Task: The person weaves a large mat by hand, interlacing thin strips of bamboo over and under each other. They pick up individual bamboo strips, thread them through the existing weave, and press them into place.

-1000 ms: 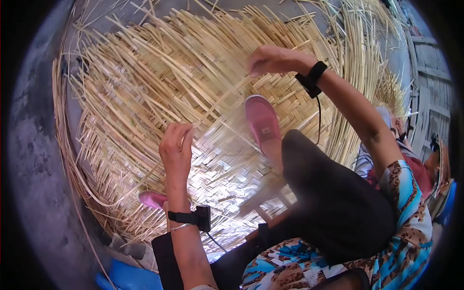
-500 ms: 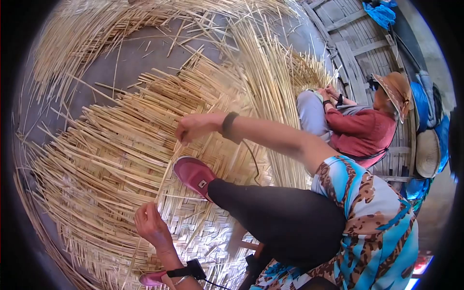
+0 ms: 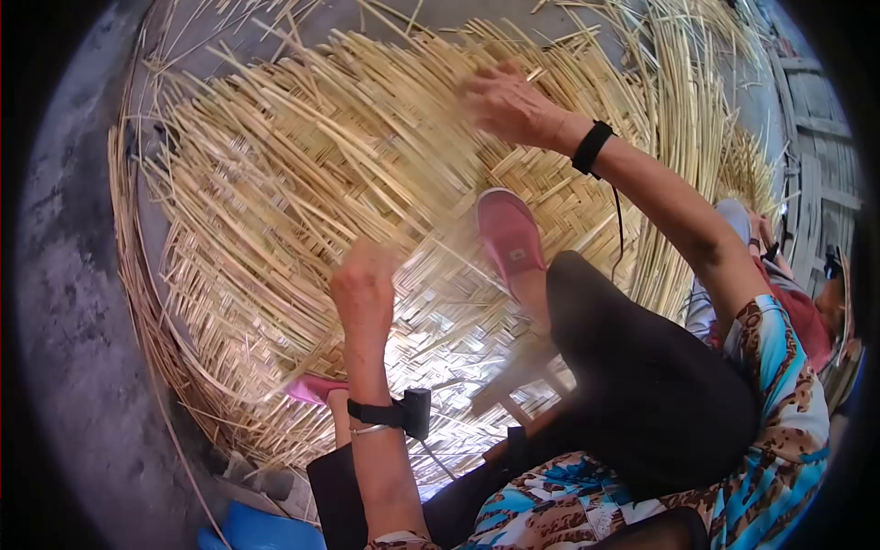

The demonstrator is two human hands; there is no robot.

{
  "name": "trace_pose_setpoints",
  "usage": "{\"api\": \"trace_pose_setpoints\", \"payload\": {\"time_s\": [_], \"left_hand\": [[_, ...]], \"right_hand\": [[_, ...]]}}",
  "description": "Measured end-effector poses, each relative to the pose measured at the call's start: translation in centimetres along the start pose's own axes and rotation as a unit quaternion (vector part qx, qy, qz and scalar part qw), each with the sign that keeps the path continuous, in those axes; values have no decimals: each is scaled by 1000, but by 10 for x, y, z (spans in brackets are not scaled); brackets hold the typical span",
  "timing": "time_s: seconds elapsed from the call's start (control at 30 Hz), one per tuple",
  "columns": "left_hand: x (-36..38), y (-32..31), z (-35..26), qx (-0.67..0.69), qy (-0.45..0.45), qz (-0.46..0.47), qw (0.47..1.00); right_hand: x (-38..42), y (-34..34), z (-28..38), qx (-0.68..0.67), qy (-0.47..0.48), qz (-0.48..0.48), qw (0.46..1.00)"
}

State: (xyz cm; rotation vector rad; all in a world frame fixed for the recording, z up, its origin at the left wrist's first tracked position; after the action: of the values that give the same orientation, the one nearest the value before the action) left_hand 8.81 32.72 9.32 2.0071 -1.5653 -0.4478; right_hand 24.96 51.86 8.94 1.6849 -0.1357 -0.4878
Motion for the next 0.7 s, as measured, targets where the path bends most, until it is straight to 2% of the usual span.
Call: {"api": "trace_pose_setpoints", "payload": {"time_s": [0.03,0.1,0.17,0.23,0.37,0.43,0.47,0.53,0.63,0.7], "left_hand": [[2,4,3,-1,4,-5,1000],[15,48,35,72,116,-190,972],[27,58,60,118,137,-225,957],[46,70,90,260,145,-326,897],[65,71,109,315,159,-363,862],[69,67,116,316,168,-368,858],[70,64,117,335,164,-378,847],[68,58,117,367,162,-398,825],[64,50,111,373,162,-403,820],[62,44,105,383,174,-407,811]], "right_hand": [[-14,5,7,-2,6,-2,1000],[-39,32,15,-47,-36,-108,992],[-55,10,39,-98,-17,-114,988],[-61,-51,69,-203,-32,114,972],[-72,-81,91,-312,-61,94,943],[-70,-106,90,-267,-138,220,928],[-72,-106,93,-256,-142,268,918],[-79,-111,97,-258,-167,250,918],[-87,-117,108,-250,-205,219,921],[-91,-125,116,-168,-217,186,943]]}}
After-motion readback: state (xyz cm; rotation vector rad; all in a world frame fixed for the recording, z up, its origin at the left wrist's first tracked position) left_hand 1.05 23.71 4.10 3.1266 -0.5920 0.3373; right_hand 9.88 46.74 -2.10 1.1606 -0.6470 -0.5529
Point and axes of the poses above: each hand's wrist, its own x-axis away from the middle knuckle, its own y-axis out of the back of the hand, z = x × y, the point moved 10 cm from there along -x, towards the middle knuckle, and after that the axes turned 13 degrees about x, right-handed, at the moved point
